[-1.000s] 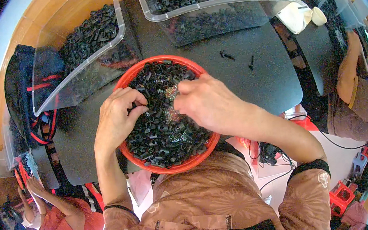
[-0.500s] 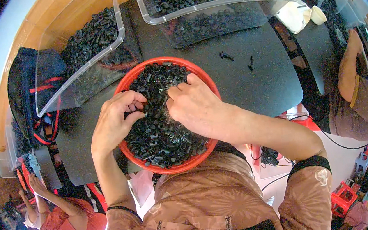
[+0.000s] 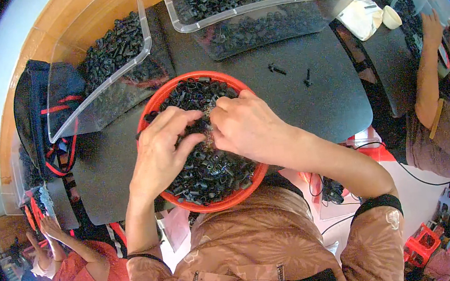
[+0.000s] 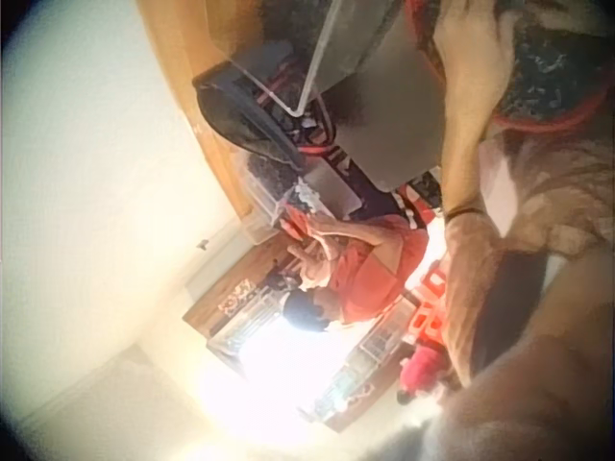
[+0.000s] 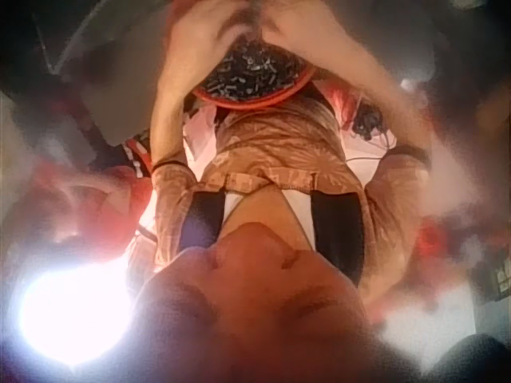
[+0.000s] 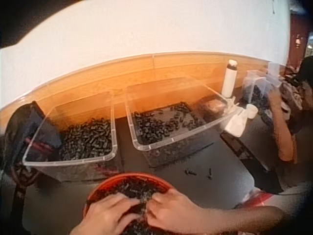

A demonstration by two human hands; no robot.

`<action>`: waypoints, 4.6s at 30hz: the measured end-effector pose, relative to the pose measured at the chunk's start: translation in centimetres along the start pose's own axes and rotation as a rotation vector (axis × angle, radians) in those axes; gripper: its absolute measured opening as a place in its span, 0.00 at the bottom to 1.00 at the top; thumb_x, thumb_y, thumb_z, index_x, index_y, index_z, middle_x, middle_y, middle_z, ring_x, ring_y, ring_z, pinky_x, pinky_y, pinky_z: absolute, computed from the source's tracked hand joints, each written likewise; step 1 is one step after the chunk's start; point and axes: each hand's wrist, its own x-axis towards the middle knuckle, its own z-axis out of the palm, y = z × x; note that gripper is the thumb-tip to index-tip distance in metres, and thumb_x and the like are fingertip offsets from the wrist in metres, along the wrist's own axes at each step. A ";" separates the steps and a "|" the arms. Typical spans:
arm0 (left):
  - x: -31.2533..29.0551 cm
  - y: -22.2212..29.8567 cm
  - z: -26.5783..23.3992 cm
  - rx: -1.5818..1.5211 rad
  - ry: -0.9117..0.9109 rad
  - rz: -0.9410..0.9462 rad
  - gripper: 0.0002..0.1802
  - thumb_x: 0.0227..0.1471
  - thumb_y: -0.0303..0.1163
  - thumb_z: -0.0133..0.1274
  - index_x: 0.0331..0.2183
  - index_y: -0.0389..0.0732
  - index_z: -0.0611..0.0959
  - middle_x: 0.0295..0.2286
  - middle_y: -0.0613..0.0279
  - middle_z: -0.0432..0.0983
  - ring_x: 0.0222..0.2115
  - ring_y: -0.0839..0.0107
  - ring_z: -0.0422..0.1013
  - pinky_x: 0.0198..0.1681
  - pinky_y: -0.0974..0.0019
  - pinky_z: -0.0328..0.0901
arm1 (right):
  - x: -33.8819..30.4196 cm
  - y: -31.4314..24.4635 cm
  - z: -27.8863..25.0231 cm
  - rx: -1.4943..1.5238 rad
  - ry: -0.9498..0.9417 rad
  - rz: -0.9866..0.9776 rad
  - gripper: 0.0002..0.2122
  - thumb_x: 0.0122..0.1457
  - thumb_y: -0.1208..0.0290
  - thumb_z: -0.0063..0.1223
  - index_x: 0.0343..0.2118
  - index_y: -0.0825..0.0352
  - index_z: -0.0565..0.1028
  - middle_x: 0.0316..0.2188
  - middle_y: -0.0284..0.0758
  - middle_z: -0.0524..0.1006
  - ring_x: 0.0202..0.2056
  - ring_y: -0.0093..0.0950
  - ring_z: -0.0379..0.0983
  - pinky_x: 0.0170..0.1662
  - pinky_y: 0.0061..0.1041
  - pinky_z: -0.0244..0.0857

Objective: The person assembles cord locks by hand, picking up plastic cord lock components and springs from a bowl and fitting the springs into the plastic pieces.

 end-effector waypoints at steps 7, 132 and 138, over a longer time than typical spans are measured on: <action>0.1 0.1 0.7 -0.044 -0.014 0.061 0.06 0.46 0.24 0.55 0.31 0.36 0.77 0.26 0.55 0.70 0.28 0.55 0.70 0.31 0.58 0.65 | -0.3 -0.1 -1.0 0.316 0.015 0.148 0.07 0.49 0.71 0.56 0.26 0.68 0.71 0.24 0.39 0.73 0.27 0.39 0.72 0.32 0.34 0.65; -8.2 0.1 3.0 -1.215 0.435 -0.254 0.12 0.43 0.17 0.59 0.34 0.36 0.80 0.31 0.56 0.72 0.30 0.69 0.71 0.35 0.68 0.68 | 1.3 0.3 0.2 0.178 0.199 0.179 0.07 0.50 0.75 0.58 0.32 0.70 0.75 0.29 0.40 0.74 0.31 0.38 0.73 0.33 0.32 0.68; -8.2 -0.5 3.1 -1.327 0.457 -0.211 0.08 0.45 0.20 0.58 0.32 0.36 0.79 0.30 0.56 0.71 0.27 0.68 0.70 0.31 0.69 0.67 | 2.3 0.3 1.7 0.161 0.012 0.107 0.07 0.50 0.77 0.56 0.32 0.70 0.75 0.31 0.41 0.74 0.33 0.41 0.72 0.37 0.35 0.67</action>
